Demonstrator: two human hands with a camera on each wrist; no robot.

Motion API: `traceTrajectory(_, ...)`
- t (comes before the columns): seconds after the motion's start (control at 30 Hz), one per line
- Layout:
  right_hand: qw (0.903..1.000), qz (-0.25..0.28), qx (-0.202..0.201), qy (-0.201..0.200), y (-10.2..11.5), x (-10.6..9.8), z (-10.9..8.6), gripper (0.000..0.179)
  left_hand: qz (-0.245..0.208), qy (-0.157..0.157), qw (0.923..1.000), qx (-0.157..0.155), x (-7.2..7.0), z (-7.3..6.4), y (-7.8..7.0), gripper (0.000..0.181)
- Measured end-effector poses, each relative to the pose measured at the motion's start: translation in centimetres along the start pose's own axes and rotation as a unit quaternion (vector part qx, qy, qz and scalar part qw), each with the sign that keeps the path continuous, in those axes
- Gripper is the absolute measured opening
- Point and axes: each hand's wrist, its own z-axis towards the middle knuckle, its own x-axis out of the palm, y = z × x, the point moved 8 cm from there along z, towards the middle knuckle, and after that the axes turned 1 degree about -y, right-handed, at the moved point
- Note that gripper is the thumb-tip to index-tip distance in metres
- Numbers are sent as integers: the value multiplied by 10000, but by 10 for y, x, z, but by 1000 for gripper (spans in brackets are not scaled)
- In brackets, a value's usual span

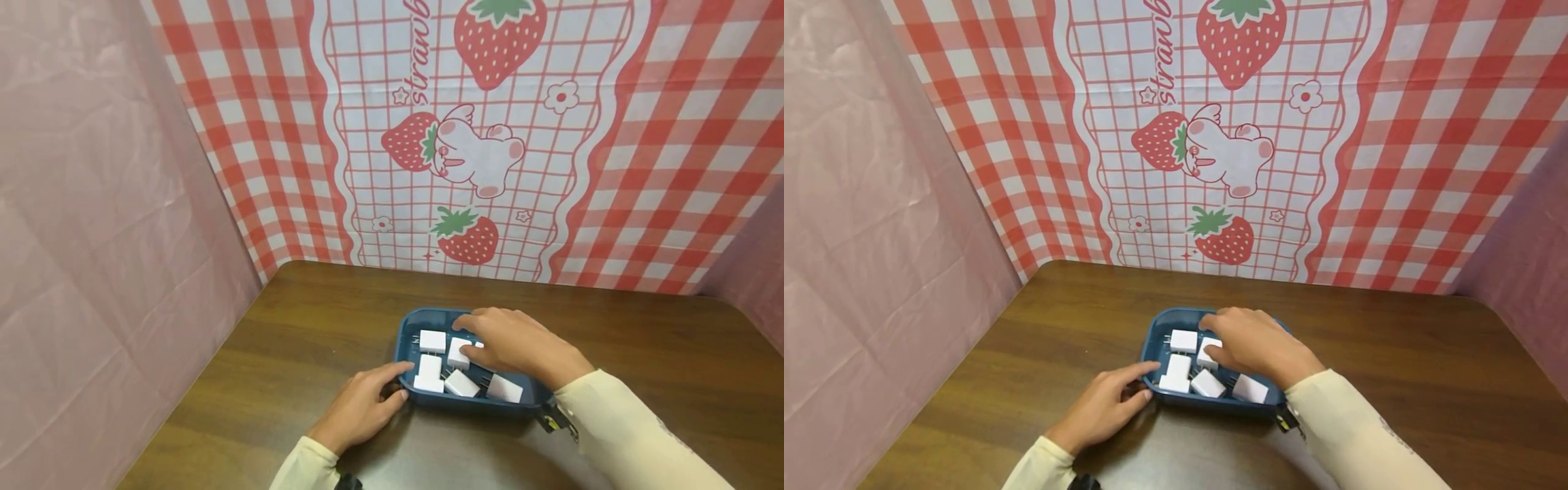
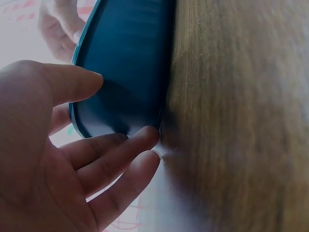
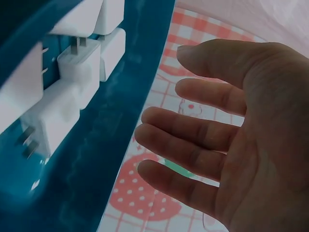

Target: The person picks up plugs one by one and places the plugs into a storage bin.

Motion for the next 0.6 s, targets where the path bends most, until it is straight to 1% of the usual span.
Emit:
traceTrajectory(0.17,9997,77,202,-72,-12,-2,-16,46,260,-9,9997,33,1,-1,-3,46)
traceTrajectory(0.27,9993,60,271,-237,-19,-6,-26,46,471,33,9989,-50,2,-2,-4,49)
traceTrajectory(0.37,9984,63,336,-447,-25,-11,-37,43,654,44,9978,-132,2,-3,-4,58)
traceTrajectory(0.5,9970,238,540,-501,-35,-15,-52,44,1007,-152,9945,-225,-1,-3,-4,69)
traceTrajectory(0.6,9960,326,673,-480,-42,-15,-64,47,1269,-283,9911,-278,-4,-3,-5,70)
